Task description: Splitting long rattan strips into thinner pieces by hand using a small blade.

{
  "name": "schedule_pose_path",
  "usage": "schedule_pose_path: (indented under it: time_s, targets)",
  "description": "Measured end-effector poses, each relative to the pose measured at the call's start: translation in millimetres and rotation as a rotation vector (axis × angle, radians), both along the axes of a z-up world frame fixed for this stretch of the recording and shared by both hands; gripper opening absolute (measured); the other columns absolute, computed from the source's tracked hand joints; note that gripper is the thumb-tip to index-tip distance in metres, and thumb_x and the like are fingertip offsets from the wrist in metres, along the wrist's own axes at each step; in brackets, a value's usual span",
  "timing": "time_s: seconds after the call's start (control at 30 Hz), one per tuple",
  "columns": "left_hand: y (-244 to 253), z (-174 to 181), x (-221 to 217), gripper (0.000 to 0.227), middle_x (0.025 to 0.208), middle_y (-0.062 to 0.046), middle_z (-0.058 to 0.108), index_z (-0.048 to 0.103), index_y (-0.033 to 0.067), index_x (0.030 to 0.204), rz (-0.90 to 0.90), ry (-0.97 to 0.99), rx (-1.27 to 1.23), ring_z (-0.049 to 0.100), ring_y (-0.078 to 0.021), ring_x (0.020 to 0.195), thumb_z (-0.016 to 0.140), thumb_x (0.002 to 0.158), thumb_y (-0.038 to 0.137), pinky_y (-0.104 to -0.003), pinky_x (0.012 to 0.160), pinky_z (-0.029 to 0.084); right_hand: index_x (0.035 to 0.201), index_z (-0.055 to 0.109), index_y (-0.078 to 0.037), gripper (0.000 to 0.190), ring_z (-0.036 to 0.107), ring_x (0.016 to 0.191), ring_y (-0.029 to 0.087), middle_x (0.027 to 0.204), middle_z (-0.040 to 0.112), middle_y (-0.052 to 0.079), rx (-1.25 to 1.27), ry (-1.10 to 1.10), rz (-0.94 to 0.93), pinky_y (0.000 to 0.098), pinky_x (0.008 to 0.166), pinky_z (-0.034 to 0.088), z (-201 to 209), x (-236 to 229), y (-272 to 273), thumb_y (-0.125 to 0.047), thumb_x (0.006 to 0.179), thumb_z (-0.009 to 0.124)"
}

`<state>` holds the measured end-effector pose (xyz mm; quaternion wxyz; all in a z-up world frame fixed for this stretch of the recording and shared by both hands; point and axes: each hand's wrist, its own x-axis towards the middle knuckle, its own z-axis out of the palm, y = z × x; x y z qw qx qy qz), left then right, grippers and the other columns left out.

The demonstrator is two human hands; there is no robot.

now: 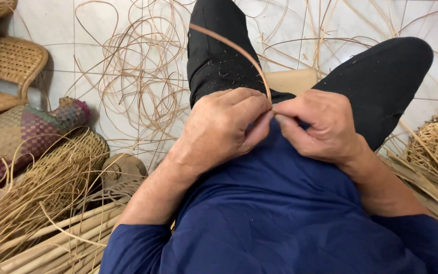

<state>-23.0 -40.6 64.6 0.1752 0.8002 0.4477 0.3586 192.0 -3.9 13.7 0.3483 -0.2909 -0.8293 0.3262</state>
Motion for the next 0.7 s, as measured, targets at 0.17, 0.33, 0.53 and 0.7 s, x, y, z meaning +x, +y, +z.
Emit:
schedule_pose_path:
  time_s: [0.17, 0.33, 0.53, 0.7]
  targets:
    - [-1, -4, -3, 0.01, 0.088, -0.01, 0.071, 0.071, 0.0005, 0.092, 0.027, -0.113, -0.15, 0.066, -0.0251, 0.066, 0.073, 0.083, 0.0, -0.033, 0.061, 0.053, 0.098, 0.073, 0.004, 0.021, 0.056, 0.062, 0.025, 0.078, 0.065, 0.01, 0.176, -0.05, 0.045, 0.0364, 0.063, 0.046, 0, -4, 3, 0.011, 0.078, 0.076]
    - [2, -9, -7, 0.006, 0.081, -0.008, 0.07, 0.071, 0.0009, 0.085, -0.007, -0.18, -0.228, 0.062, -0.0207, 0.061, 0.071, 0.079, -0.001, -0.03, 0.057, 0.05, 0.096, 0.073, 0.002, 0.019, 0.057, 0.063, 0.024, 0.079, 0.067, 0.008, 0.178, -0.066, 0.082, 0.0361, 0.064, 0.047, 0, -4, 4, 0.01, 0.079, 0.076]
    - [3, -17, -13, 0.004, 0.08, -0.006, 0.071, 0.07, 0.0012, 0.085, -0.054, -0.247, -0.34, 0.061, -0.0169, 0.061, 0.069, 0.082, -0.001, -0.028, 0.056, 0.05, 0.097, 0.074, 0.001, 0.02, 0.057, 0.063, 0.024, 0.078, 0.066, 0.007, 0.161, -0.076, 0.123, 0.0353, 0.065, 0.047, -5, -2, 5, 0.009, 0.079, 0.077]
    - [3, -18, -16, 0.004, 0.081, -0.006, 0.072, 0.072, 0.0013, 0.086, -0.05, -0.245, -0.389, 0.062, -0.0159, 0.062, 0.07, 0.082, 0.001, -0.027, 0.057, 0.051, 0.097, 0.075, 0.001, 0.02, 0.06, 0.066, 0.024, 0.08, 0.068, 0.007, 0.192, -0.104, 0.123, 0.0356, 0.067, 0.048, -3, -4, 3, 0.008, 0.079, 0.078]
